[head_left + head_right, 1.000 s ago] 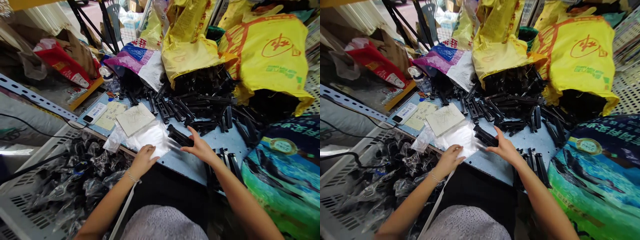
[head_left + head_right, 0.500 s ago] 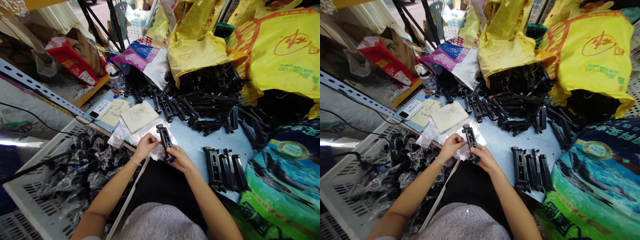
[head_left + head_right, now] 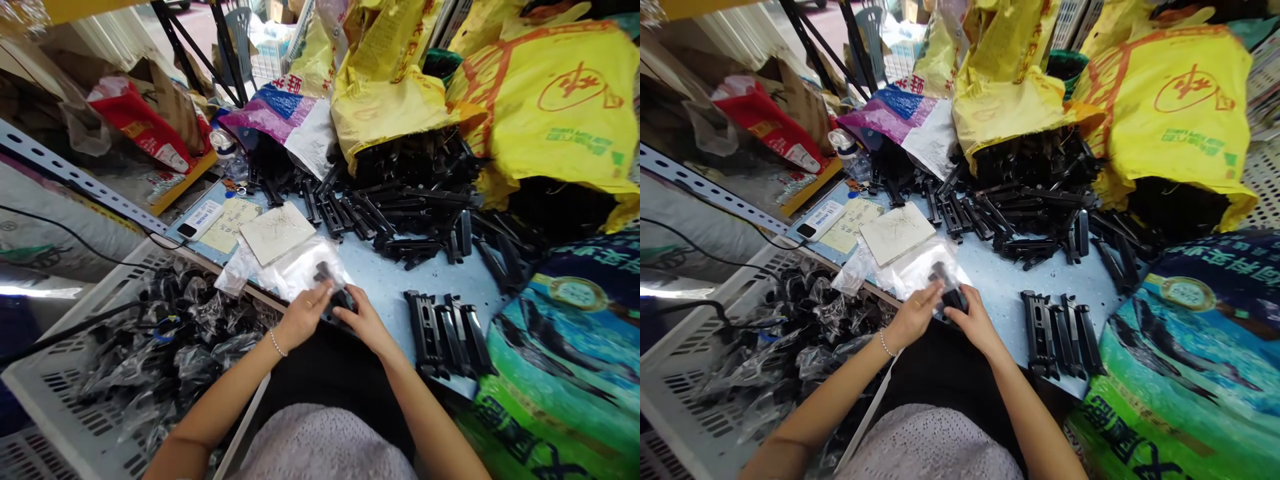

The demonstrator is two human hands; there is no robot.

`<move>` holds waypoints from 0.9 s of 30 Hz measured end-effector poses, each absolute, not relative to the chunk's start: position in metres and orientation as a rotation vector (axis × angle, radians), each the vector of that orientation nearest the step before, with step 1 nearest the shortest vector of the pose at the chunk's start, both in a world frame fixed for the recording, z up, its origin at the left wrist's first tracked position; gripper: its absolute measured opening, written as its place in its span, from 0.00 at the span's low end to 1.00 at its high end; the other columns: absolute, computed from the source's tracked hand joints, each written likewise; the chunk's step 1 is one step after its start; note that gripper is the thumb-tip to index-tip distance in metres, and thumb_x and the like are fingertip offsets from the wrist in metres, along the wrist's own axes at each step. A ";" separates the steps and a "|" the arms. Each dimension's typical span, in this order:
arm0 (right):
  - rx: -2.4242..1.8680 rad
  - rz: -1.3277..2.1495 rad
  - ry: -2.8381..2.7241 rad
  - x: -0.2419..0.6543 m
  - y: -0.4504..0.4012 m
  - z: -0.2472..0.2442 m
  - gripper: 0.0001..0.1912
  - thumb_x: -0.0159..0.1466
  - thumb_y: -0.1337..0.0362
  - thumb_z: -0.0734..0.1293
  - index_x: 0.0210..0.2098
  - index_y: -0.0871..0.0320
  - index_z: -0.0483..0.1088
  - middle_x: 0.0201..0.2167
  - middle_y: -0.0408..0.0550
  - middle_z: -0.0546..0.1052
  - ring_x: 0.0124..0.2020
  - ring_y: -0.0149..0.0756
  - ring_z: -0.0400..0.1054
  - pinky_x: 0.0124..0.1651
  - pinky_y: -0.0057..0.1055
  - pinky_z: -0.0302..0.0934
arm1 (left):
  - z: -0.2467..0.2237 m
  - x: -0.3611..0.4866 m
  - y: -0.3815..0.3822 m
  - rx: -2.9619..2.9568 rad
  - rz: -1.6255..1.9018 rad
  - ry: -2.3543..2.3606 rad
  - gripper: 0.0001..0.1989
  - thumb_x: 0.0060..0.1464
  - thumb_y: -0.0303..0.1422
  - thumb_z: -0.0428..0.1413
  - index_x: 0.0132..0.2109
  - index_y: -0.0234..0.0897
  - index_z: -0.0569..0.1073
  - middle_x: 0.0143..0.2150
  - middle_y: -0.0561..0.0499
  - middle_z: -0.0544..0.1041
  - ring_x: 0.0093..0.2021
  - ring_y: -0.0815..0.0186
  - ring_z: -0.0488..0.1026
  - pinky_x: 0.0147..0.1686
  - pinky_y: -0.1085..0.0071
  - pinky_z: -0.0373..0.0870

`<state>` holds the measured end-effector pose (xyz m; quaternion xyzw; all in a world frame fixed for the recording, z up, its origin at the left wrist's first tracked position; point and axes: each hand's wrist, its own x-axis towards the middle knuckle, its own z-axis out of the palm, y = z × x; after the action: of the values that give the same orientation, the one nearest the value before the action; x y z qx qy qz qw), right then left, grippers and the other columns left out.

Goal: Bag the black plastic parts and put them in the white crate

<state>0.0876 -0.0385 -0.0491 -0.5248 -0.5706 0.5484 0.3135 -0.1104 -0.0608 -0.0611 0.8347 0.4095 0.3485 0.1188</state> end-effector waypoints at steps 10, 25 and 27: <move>-1.240 1.394 -1.283 0.052 -0.088 -0.033 0.31 0.64 0.54 0.67 0.64 0.49 0.55 0.64 0.52 0.58 0.68 0.45 0.48 0.70 0.50 0.41 | -0.054 -0.100 -0.087 1.988 1.332 1.413 0.20 0.56 0.34 0.59 0.56 0.38 0.69 0.51 0.41 0.72 0.53 0.57 0.72 0.52 0.59 0.74; -1.615 0.485 -2.373 0.221 -0.065 0.019 0.27 0.65 0.75 0.54 0.59 0.51 0.67 0.57 0.54 0.71 0.55 0.49 0.68 0.55 0.48 0.66 | -0.011 -0.374 -0.141 1.150 0.406 2.317 0.12 0.43 0.49 0.60 0.29 0.48 0.76 0.24 0.63 0.76 0.27 0.66 0.72 0.27 0.74 0.66; -1.747 0.205 -2.566 0.249 -0.057 0.017 0.30 0.60 0.78 0.54 0.57 0.53 0.68 0.54 0.56 0.73 0.48 0.50 0.73 0.44 0.45 0.72 | -0.033 -0.416 -0.120 1.201 0.260 2.503 0.13 0.43 0.46 0.57 0.23 0.43 0.72 0.15 0.60 0.70 0.22 0.66 0.68 0.24 0.76 0.62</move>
<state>0.2488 -0.0568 0.0167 -0.5614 -0.8248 0.0659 0.0153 -0.4163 -0.1200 -0.0330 0.4242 0.8836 0.0919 0.1757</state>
